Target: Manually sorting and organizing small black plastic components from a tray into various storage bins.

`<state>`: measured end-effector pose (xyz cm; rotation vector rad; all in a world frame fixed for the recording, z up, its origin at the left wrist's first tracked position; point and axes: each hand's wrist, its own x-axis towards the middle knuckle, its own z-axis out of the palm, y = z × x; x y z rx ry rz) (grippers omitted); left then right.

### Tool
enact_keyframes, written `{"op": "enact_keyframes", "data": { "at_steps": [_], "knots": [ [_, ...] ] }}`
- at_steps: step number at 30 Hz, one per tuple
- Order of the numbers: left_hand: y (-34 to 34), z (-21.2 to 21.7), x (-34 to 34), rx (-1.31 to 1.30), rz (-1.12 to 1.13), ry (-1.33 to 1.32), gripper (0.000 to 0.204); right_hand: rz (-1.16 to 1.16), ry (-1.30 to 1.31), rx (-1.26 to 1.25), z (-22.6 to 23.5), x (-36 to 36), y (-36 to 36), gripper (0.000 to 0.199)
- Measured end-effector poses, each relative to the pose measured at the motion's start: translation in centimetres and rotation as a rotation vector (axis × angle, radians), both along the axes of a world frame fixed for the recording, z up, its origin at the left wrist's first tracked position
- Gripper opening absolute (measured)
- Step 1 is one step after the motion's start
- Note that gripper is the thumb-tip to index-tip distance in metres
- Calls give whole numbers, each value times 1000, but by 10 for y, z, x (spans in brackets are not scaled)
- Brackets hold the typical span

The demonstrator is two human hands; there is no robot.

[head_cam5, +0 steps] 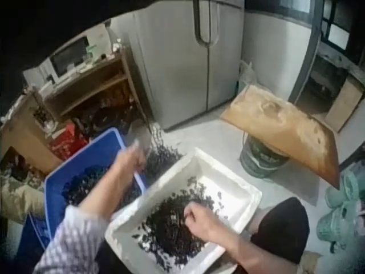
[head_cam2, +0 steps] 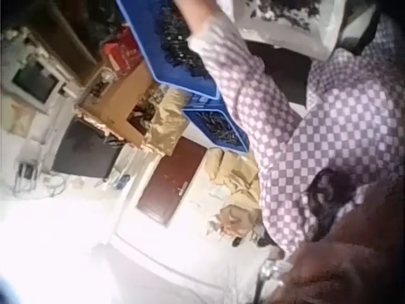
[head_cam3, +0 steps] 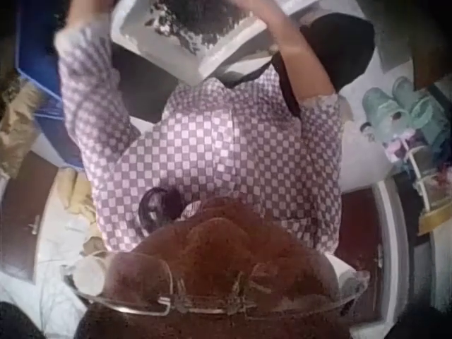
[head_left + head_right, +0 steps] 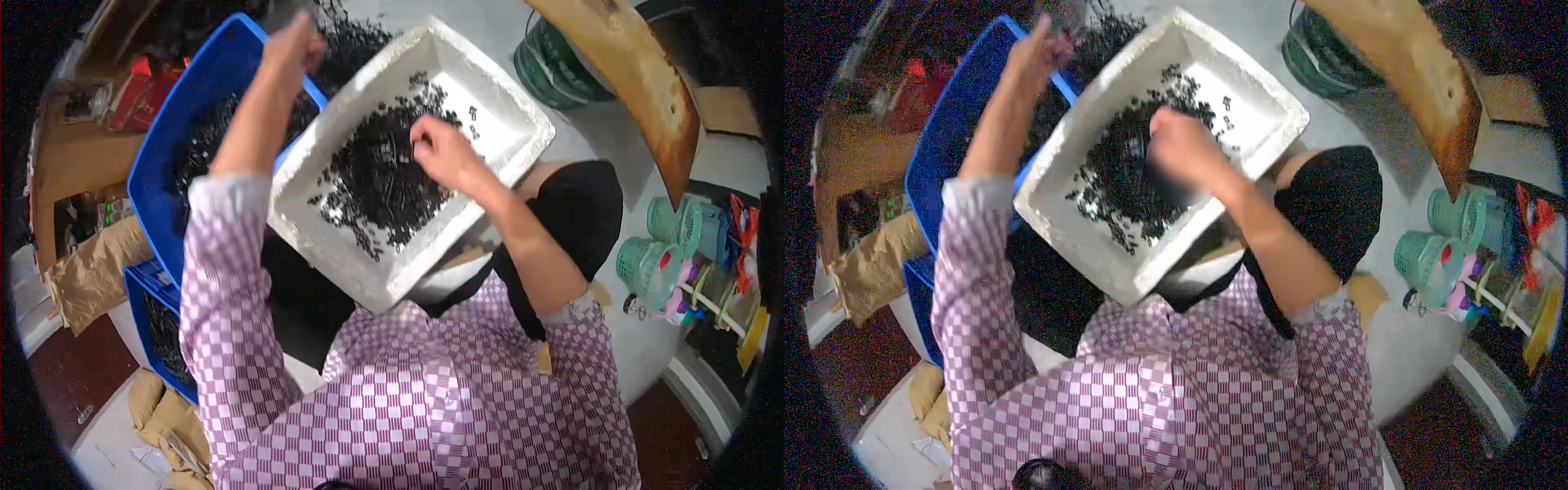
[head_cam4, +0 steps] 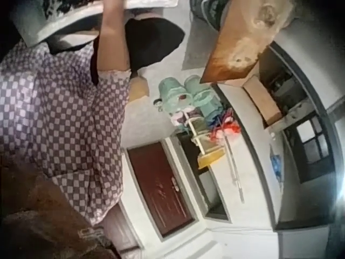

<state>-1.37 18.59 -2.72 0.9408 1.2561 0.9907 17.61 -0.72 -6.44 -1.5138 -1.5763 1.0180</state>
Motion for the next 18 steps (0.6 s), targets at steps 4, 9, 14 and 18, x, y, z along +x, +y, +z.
{"op": "enact_keyframes", "data": {
  "at_steps": [4, 9, 14, 18],
  "knots": [
    [16, -24, -28, -37, 8, -39, 37, 2, -38, -60, 1, 11, 9, 17],
    [-80, 15, 7, -68, -13, -110, 19, 36, -342, 253, -10, 21, -2, 22],
    [-156, -9, -7, -152, -196, 140, 18, 130, -446, 136, -16, 6, -4, 21],
    [-186, -54, -5, 165, -418, 503, 21, 212, -498, -54, -19, 4, 2, 19]
  ]
}}
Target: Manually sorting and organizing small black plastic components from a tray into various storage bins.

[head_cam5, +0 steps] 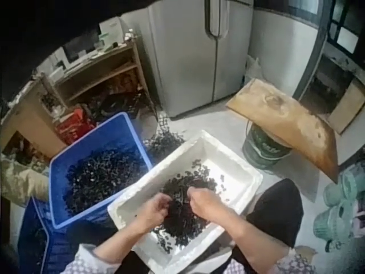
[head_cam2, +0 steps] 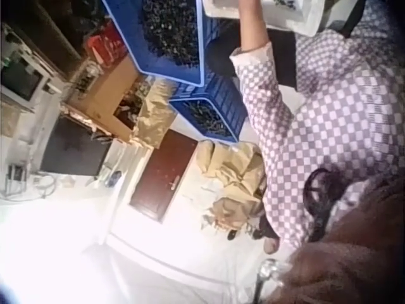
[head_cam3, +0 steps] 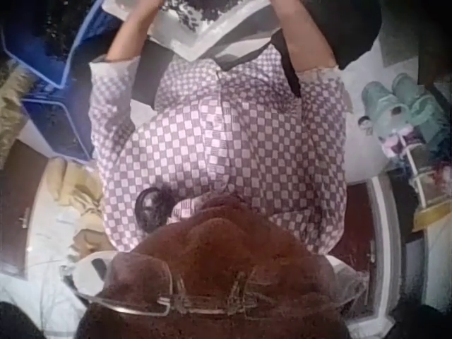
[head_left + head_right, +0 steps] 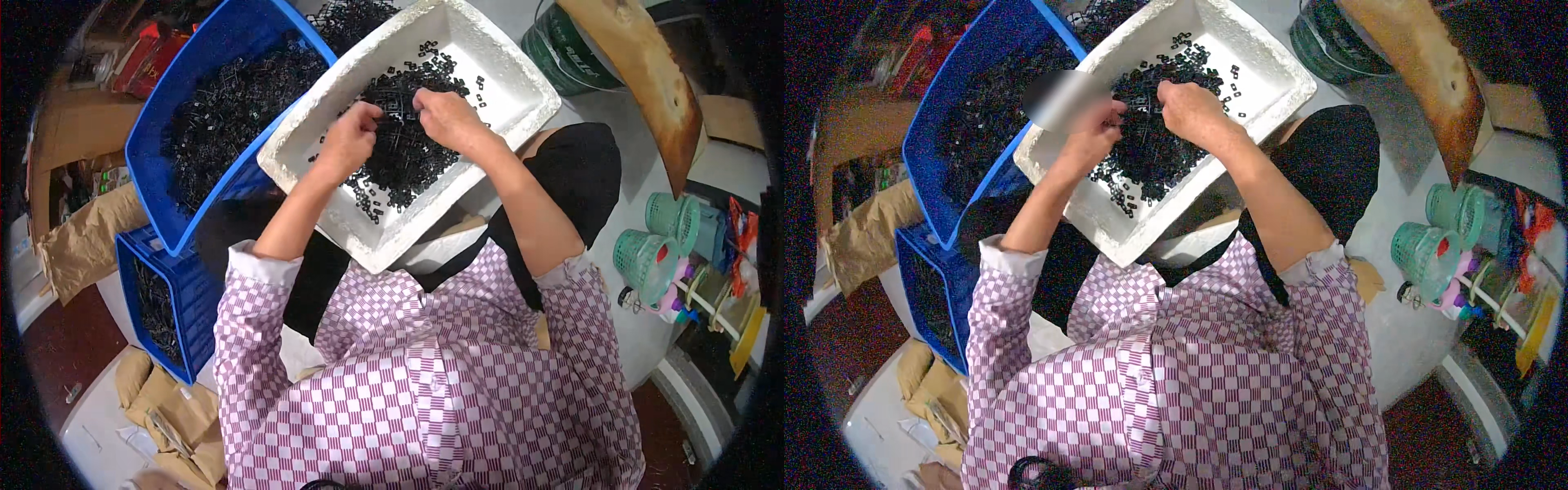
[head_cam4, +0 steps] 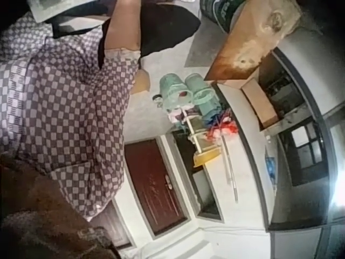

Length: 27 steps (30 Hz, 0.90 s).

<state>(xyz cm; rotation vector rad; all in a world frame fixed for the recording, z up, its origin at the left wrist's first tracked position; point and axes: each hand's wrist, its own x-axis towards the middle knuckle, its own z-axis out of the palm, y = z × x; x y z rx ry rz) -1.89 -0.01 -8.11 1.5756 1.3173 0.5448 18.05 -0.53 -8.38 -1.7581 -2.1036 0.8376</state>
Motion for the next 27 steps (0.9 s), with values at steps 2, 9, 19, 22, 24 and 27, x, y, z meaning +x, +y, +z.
{"op": "enact_keyframes", "data": {
  "at_steps": [2, 9, 19, 22, 24, 27],
  "knots": [
    [-2, -9, 2, 163, -113, 108, 22, 9, -32, -70, -1, -4, -2, 19],
    [10, -9, 14, 195, -112, 146, 17, -57, 88, 159, -7, -39, -14, 14],
    [23, -19, -6, 336, 3, 146, 14, -273, 401, 351, -3, -13, 5, 13],
    [24, -24, -13, 250, 56, 110, 14, -440, 543, 248, 6, -2, 8, 14],
    [21, -19, -13, 225, 3, 194, 16, -513, 726, 116, 24, 6, 7, 15],
    [15, -2, -13, 288, -26, 224, 19, -505, 818, 53, 44, 9, 0, 15]
  ]
}}
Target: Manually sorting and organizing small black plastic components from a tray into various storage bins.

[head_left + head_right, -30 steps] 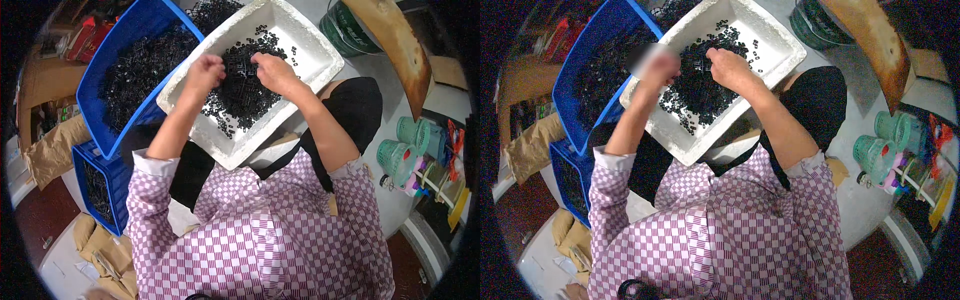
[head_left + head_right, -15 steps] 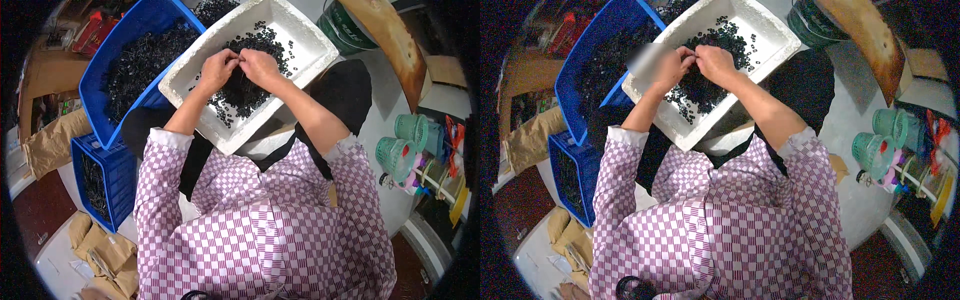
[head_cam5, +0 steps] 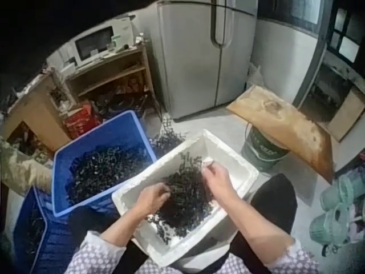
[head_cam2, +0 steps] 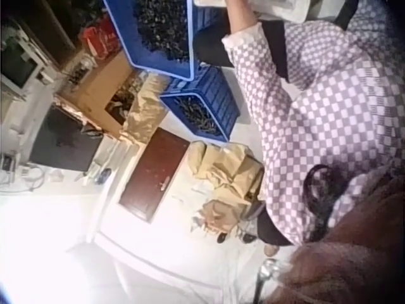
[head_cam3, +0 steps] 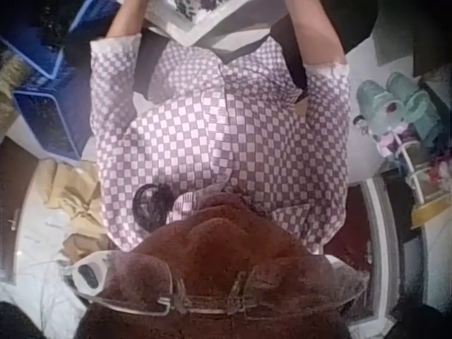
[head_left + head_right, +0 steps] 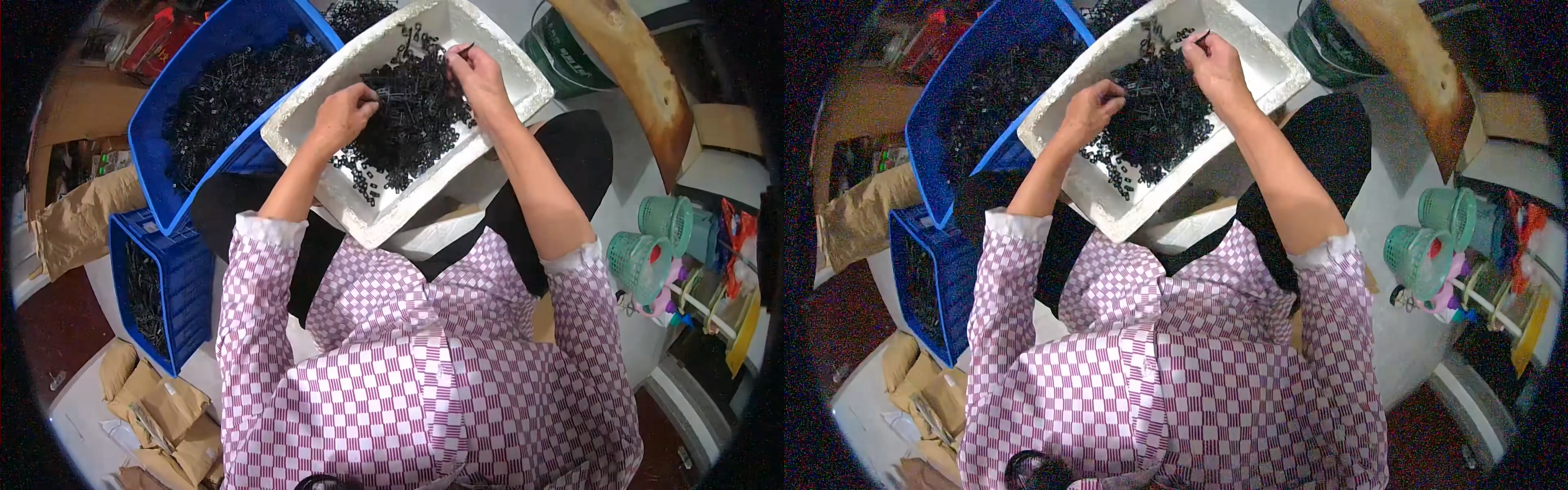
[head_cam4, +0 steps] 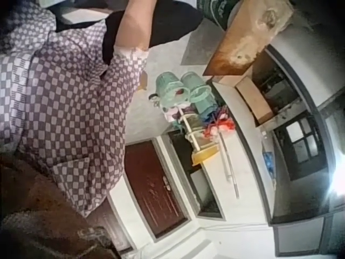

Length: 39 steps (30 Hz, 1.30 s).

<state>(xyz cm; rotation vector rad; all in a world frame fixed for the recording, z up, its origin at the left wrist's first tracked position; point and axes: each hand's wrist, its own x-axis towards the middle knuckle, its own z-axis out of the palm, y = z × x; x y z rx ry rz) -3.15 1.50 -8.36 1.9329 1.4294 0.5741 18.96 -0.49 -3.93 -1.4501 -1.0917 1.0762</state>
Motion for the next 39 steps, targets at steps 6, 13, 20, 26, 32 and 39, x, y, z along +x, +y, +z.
{"op": "enact_keyframes", "data": {
  "at_steps": [6, 13, 20, 26, 32, 39],
  "knots": [
    [-10, 64, 5, -487, 110, -757, 33, 169, -316, 320, 29, -3, -16, 9],
    [-40, 72, 40, -936, 170, -1246, 36, 260, -876, 654, 35, -31, -25, 12],
    [-29, 58, 26, -838, 361, -1290, 28, 250, -267, 499, 39, -37, -22, 14],
    [-31, 74, 22, -772, 435, -1351, 23, 100, 476, -107, 36, -10, -17, 48],
    [-31, 75, 28, -719, 324, -1339, 25, 263, 432, -292, 29, -24, -24, 53],
    [-36, 83, 37, -650, 254, -1283, 24, 216, 53, -55, 20, -38, -23, 35]
  ]
}}
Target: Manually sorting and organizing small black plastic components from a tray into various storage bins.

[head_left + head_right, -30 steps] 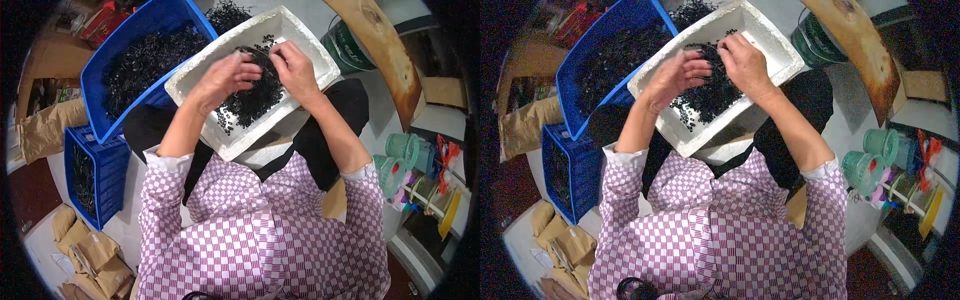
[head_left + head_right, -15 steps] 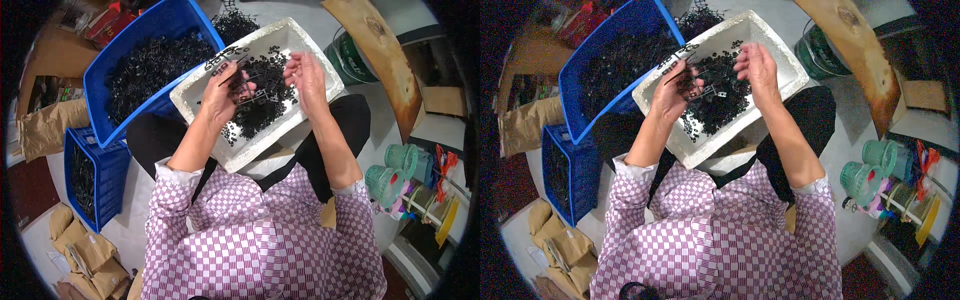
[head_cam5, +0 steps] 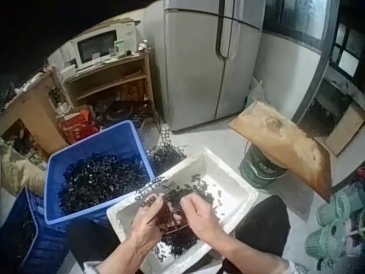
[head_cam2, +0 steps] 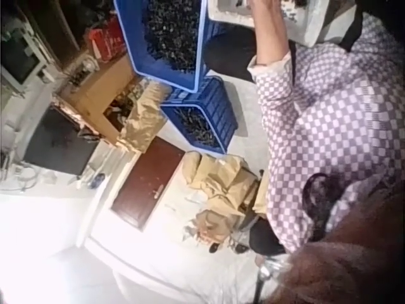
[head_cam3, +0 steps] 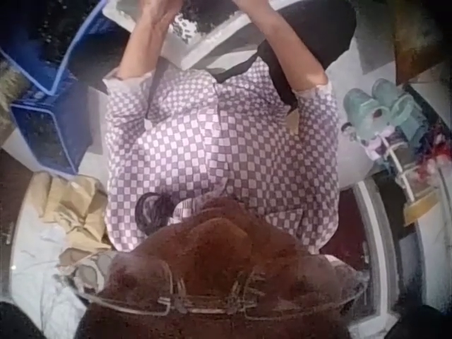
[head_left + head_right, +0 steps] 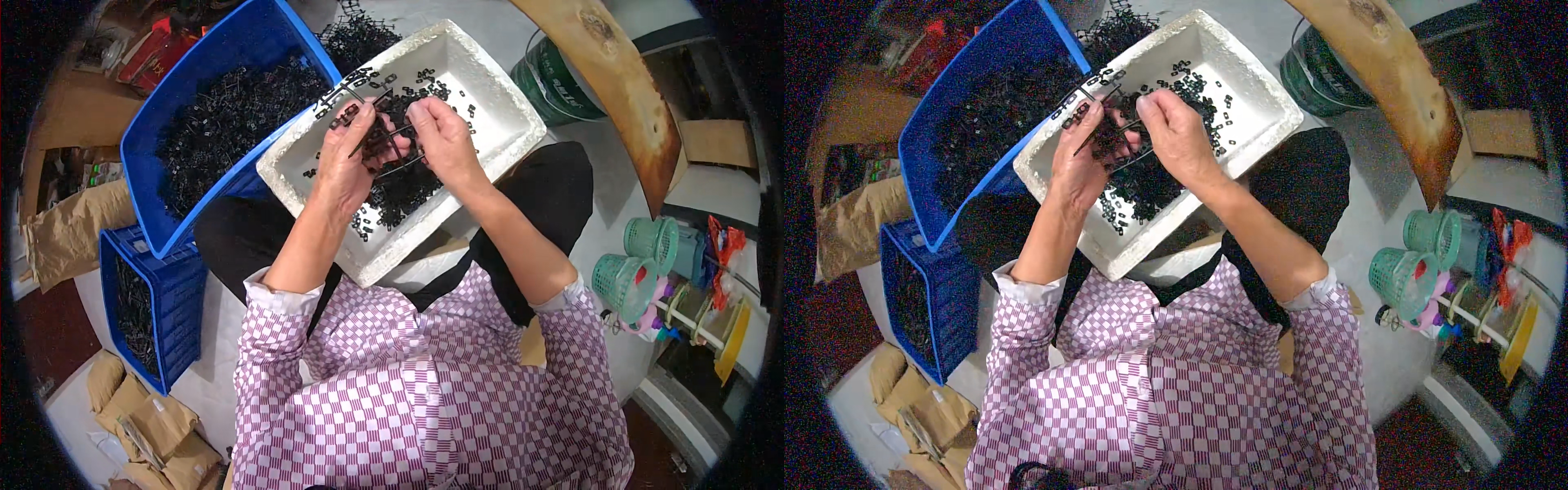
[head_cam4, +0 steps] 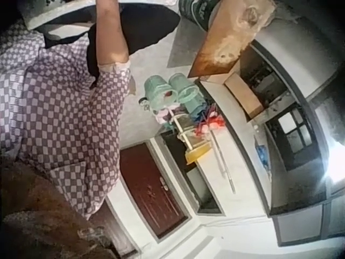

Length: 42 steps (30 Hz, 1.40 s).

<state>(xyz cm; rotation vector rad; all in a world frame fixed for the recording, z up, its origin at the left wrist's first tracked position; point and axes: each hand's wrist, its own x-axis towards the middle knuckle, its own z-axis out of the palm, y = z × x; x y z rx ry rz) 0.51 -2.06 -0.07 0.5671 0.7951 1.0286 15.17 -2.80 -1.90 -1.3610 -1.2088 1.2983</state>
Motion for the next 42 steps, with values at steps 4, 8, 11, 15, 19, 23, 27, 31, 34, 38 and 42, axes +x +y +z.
{"op": "enact_keyframes", "data": {
  "at_steps": [4, 8, 11, 15, 19, 23, 27, 31, 34, 38, 42],
  "knots": [
    [-1, 9, 8, -88, 60, 12, 23, -95, -22, 287, -10, -7, 5, 23],
    [-1, 5, 13, -141, 108, -92, 21, -118, 28, 266, -13, -3, 12, 20],
    [-3, 6, 17, -103, 69, -26, 21, -211, -47, 63, -18, 18, 30, 19],
    [-9, 12, 1, 10, 41, 37, 21, -84, 161, -273, -10, 52, 37, 29],
    [-13, 2, 7, 50, -21, 75, 21, 56, 615, -330, -3, 31, 18, 42],
    [-18, -3, 15, 168, -151, 93, 23, 63, 634, -256, 20, 19, 17, 53],
    [-20, -5, 18, 120, -174, 94, 23, -26, 439, -68, 13, 15, 16, 47],
    [-21, -7, 22, 112, -192, 132, 22, -40, 201, -22, 9, 19, 19, 30],
    [-22, -5, 23, 98, -208, 138, 21, -95, 206, 112, 1, 12, 21, 23],
    [-19, -3, 24, 83, -285, 113, 20, -167, 133, 208, -5, 16, 24, 21],
    [-15, 10, 10, -15, -323, 110, 19, -317, 285, 66, 5, 50, 41, 23]
  ]
}}
